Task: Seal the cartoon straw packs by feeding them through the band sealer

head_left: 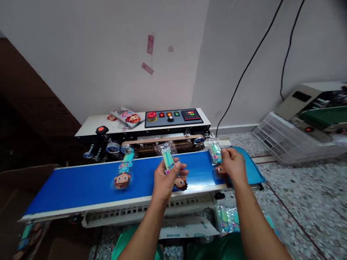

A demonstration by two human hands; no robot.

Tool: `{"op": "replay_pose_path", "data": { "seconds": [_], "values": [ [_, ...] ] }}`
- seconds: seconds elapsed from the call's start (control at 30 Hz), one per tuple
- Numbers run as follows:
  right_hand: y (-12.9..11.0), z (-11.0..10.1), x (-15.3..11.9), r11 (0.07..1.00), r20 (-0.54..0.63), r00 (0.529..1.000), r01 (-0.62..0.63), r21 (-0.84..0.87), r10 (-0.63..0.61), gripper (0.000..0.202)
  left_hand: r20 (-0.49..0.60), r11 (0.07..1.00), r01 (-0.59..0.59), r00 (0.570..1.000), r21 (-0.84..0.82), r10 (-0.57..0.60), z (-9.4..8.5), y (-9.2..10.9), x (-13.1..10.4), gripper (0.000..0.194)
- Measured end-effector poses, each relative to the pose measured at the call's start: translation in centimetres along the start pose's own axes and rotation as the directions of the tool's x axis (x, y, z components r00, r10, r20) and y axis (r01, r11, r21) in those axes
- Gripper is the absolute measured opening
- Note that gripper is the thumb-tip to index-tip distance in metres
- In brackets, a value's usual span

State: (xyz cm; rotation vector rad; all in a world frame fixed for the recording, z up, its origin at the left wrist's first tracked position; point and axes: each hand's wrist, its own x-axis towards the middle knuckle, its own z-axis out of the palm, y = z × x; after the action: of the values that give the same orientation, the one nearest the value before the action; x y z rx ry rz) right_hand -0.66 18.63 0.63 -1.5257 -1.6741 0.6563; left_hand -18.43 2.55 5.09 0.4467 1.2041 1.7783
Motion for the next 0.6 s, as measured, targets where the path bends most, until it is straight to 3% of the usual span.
{"op": "replay_pose_path", "data": {
  "seconds": [0.1,0.23,0.33,0.4,0.47,0.5,0.6],
  "values": [
    [-0.3,1.3,0.4,0.995,0.053,0.998,0.045,-0.091,-0.04,0.042,0.057,0.999,0.042,0.997,0.017,-0.043,-0.1,0.0,-0.1,0.044],
    [-2.9,2.5,-0.7,0.982,0.122,0.989,0.102,-0.161,-0.083,0.036,0.077,0.996,0.066,0.995,0.066,-0.071,-0.3,-0.3,-0.2,0.044],
    [-5.7,2.5,-2.9,0.976,0.193,0.962,0.17,0.138,-0.195,0.04,0.107,0.995,0.059,0.992,0.075,-0.067,-0.4,-0.7,0.1,0.044],
    [-7.3,2.6,-4.8,0.894,0.363,0.892,0.09,0.439,-0.268,0.04,0.121,0.995,0.032,0.992,0.091,-0.043,-0.5,-1.0,0.3,0.044],
    [-8.4,2.7,-6.4,0.811,0.479,0.821,-0.035,0.585,-0.31,0.036,0.128,0.992,-0.013,0.992,0.124,-0.003,-0.6,-1.2,0.4,0.044],
    [-8.8,2.8,-6.9,0.783,0.475,0.821,-0.055,0.619,-0.317,0.033,0.145,0.99,-0.029,0.989,0.137,0.009,-0.6,-1.3,0.4,0.044],
    [-8.5,2.3,-6.9,0.744,0.278,0.913,0.039,0.667,-0.297,0.028,0.227,0.986,-0.062,0.974,0.157,0.025,-0.8,-1.3,0.4,0.041]
  ]
}}
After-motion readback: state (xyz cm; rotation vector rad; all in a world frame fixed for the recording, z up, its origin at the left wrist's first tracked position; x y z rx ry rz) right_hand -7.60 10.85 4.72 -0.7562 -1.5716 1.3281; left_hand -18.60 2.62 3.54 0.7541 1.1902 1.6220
